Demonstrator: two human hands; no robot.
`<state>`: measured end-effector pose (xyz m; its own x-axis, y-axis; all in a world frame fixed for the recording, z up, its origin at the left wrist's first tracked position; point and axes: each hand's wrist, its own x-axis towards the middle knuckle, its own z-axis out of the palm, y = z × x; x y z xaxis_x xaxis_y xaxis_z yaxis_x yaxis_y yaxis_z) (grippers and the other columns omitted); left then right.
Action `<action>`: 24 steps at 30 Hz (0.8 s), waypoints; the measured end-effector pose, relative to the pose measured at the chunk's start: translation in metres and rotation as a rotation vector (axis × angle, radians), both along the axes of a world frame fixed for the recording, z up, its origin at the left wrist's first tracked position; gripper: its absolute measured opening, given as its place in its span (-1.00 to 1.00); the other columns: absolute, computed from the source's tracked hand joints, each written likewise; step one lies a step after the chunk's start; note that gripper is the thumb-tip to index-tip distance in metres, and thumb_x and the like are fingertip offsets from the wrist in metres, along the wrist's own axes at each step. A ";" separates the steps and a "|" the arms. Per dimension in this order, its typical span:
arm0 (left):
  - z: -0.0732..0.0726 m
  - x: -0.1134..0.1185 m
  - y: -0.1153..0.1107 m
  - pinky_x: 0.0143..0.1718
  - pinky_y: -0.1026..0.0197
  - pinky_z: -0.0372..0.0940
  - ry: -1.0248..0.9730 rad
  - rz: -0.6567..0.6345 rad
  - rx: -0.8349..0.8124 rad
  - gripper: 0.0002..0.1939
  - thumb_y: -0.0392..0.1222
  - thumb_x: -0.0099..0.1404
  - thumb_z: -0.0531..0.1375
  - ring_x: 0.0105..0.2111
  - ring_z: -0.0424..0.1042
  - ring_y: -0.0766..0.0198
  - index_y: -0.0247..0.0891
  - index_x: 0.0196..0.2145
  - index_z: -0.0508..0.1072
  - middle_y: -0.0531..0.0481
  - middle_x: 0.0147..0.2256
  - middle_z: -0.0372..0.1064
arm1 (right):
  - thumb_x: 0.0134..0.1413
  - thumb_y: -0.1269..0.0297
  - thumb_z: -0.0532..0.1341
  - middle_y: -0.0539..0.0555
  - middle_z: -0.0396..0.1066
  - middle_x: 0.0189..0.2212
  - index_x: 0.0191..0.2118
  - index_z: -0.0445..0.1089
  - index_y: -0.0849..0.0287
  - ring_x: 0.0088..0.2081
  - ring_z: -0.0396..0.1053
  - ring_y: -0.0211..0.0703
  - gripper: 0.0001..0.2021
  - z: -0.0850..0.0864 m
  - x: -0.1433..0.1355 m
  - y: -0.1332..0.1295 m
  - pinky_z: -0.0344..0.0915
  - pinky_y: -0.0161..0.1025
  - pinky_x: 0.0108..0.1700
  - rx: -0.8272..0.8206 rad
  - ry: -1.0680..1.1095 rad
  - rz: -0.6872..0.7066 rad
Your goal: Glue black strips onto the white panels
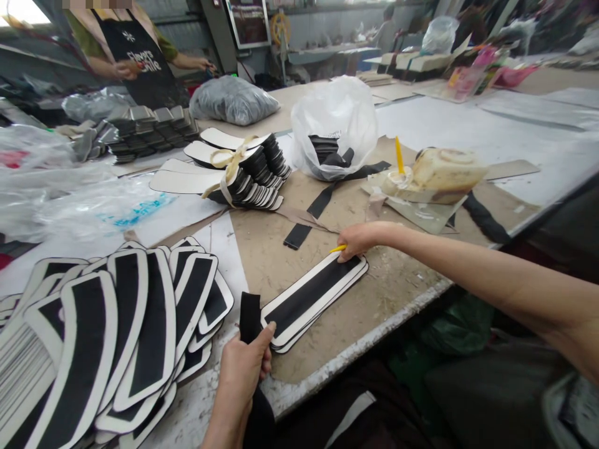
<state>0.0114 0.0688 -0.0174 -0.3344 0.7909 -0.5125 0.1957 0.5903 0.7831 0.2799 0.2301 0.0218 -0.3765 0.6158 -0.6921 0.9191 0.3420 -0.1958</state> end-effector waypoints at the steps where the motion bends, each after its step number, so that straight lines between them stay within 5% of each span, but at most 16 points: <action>1: 0.000 0.000 0.000 -0.78 0.34 -0.04 0.002 0.002 -0.001 -0.63 0.06 -0.06 0.27 -0.83 0.05 0.41 -0.25 -0.64 0.23 0.14 -0.84 0.12 | -0.01 -0.10 0.15 0.07 0.43 -0.53 -0.34 0.46 0.26 -0.52 0.33 -0.20 -0.55 -0.001 0.001 0.001 0.15 -0.32 -0.49 -0.008 0.008 0.000; 10: -0.002 0.001 0.000 -0.79 0.35 -0.05 -0.016 0.012 0.017 -0.61 0.08 -0.11 0.28 -0.82 0.07 0.40 -0.25 -0.63 0.23 0.14 -0.82 0.13 | -0.13 -0.19 0.20 0.08 0.43 -0.55 -0.43 0.48 0.24 -0.47 0.38 -0.13 -0.50 -0.002 -0.001 0.003 0.20 -0.29 -0.41 0.030 -0.020 -0.014; 15: -0.006 0.000 0.001 -0.80 0.35 -0.06 -0.009 -0.007 0.016 -0.61 0.10 -0.14 0.26 -0.82 0.09 0.39 -0.25 -0.64 0.22 0.13 -0.81 0.14 | -0.23 -0.18 0.27 0.32 0.45 -0.29 -0.35 0.50 0.31 -0.19 0.38 0.16 -0.45 0.010 -0.001 -0.005 0.23 -0.15 -0.26 0.253 -0.092 -0.090; 24: -0.012 0.002 0.006 -0.82 0.32 -0.09 -0.052 -0.022 0.024 -0.71 -0.06 0.04 0.19 -0.85 0.07 0.37 -0.23 -0.65 0.20 0.14 -0.83 0.10 | 0.24 0.09 -0.05 0.17 0.47 -0.39 -0.29 0.44 0.27 -0.36 0.42 -0.11 -0.59 0.025 0.035 -0.039 0.19 -0.32 -0.41 0.414 0.026 -0.229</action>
